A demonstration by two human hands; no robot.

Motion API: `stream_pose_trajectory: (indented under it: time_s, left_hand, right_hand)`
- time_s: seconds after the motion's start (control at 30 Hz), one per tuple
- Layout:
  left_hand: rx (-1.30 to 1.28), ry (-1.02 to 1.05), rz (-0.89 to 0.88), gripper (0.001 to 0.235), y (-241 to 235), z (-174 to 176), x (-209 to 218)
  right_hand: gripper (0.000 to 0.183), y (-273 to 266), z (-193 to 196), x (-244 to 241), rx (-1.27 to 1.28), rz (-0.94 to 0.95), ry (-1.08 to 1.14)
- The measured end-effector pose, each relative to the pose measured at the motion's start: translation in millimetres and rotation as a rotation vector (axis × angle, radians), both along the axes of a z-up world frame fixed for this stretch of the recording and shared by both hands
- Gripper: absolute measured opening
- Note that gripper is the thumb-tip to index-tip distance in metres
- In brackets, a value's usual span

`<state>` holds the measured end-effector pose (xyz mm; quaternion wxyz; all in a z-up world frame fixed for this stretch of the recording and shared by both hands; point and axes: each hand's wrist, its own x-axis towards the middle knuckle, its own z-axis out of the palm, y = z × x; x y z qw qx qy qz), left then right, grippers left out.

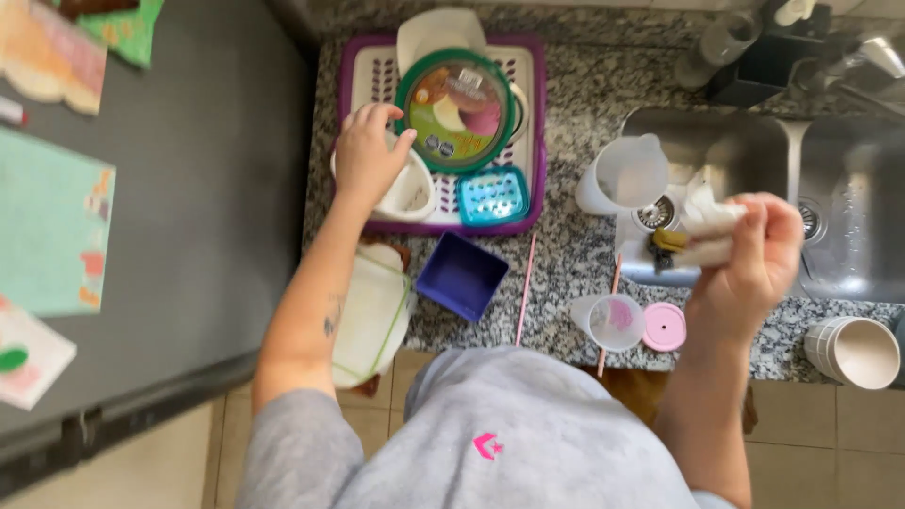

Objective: The person fries potato strips in a pan of hot oil, using a slotted spoon to transfer them to a paper towel-lined plate. They then dry various kitchen items, including a cutting board, a colander, and plastic containers, with a paper towel.

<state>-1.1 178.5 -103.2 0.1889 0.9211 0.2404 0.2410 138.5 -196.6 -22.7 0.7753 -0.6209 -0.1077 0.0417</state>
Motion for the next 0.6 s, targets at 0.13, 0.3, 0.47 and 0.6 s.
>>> stream_pose_trajectory:
  time_s: [0.13,0.3,0.47,0.6]
  left_hand:
    - [-0.198,0.530,-0.069,0.050,94,-72,77]
    - [-0.601,0.652,0.049,0.080,171,-179,112]
    - [-0.944,0.575,0.029,0.039,154,-116,112]
    - [-0.999,0.380,0.129,0.036,144,-43,100]
  right_hand:
    - [0.014,-34,-12,-7,-0.102,-0.252,0.004]
    - [0.011,-69,-36,-22,-0.145,-0.495,0.162]
    - [0.007,-81,-47,-29,-0.308,-0.577,0.122]
    - [0.009,-73,-34,-35,-0.303,-0.533,0.088]
